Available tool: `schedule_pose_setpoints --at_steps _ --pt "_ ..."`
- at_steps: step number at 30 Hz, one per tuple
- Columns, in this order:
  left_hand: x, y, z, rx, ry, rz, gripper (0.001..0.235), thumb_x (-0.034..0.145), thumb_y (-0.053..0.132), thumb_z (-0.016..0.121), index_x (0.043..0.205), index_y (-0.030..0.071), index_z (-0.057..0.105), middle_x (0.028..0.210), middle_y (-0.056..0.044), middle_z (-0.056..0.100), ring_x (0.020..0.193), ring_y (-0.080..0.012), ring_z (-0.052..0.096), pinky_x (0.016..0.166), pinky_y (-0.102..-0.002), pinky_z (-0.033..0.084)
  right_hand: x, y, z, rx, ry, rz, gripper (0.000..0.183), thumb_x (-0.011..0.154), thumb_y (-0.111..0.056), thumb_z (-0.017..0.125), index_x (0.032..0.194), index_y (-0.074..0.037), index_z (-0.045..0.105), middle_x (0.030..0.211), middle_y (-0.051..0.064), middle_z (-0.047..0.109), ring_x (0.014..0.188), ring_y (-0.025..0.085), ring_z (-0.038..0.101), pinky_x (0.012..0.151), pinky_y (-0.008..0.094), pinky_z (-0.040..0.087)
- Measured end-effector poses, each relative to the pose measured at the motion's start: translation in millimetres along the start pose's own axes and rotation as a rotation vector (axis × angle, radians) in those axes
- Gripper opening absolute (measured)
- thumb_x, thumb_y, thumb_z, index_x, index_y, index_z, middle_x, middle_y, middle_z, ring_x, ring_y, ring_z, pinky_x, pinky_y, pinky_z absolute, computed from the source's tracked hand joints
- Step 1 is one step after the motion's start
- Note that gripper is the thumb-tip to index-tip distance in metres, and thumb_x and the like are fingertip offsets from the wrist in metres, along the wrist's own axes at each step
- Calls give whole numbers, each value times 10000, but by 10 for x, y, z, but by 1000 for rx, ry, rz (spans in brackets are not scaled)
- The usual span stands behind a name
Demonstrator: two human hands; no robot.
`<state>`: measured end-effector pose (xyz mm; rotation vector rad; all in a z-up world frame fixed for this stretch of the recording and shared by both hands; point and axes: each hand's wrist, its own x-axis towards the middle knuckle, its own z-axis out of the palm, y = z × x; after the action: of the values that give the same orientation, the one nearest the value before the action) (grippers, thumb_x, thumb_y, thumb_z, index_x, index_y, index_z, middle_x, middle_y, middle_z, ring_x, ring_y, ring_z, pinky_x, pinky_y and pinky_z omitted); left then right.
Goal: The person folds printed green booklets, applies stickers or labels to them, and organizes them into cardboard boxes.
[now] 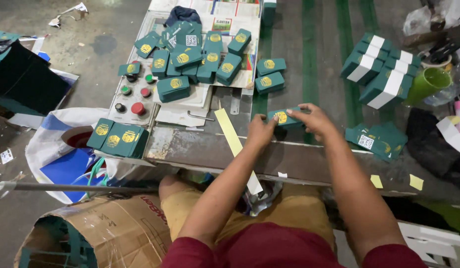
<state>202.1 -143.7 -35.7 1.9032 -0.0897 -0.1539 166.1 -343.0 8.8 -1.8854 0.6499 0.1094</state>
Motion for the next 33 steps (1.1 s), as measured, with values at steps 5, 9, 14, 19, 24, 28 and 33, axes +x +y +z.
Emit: schedule_pose_setpoints --at_steps 5,9,14,19,24,28,33 --pt "-9 -54 -6 -19 -34 -9 664 855 449 765 1224 -85 627 1136 -308 703 1090 -409 689 921 -435 530 58 19 -100 -101 -77 49 925 685 -584 828 1446 -126 569 1362 182 627 1223 309 568 856 418 478" --pt "1 -89 3 -45 -21 3 668 848 454 767 1215 -85 624 1109 -293 714 1065 -388 705 907 -426 536 36 42 -110 -71 -121 16 914 671 -577 830 1424 -122 580 1369 149 647 1265 269 570 862 395 473" --pt "-64 19 -78 -110 -45 -36 653 840 458 763 1206 -66 627 1044 -261 741 966 -342 739 829 -411 564 34 116 -68 47 -122 16 923 657 -495 869 1440 -119 558 1297 140 648 1110 253 603 809 389 506" --pt "91 -116 -13 -104 -88 -23 643 828 473 766 1171 -51 621 991 -245 740 868 -357 753 749 -441 579 85 219 -62 141 -137 -21 976 667 -383 890 1530 -189 479 1169 120 653 951 206 584 744 370 460" --pt "-583 197 -456 119 26 294 486 942 361 720 1200 -34 600 1020 -267 700 956 -481 655 791 -541 513 -97 544 -189 307 -104 -132 995 789 -213 891 1645 -196 382 1047 114 583 881 217 543 720 415 439" --pt "-1105 274 -985 385 119 538 278 968 213 658 1163 15 649 1160 -188 694 1123 -404 631 953 -514 485 -615 530 -441 925 -253 -366 1000 931 -158 867 1696 -181 224 1425 118 616 1261 288 636 981 475 554" --pt "-1433 -26 -1179 667 95 659 334 963 236 666 1198 0 641 1298 -199 649 1271 -415 560 1026 -544 409 -831 656 -565 1161 -272 -440 1000 967 -173 873 1720 -126 217 1505 159 553 1343 367 623 1002 522 555"
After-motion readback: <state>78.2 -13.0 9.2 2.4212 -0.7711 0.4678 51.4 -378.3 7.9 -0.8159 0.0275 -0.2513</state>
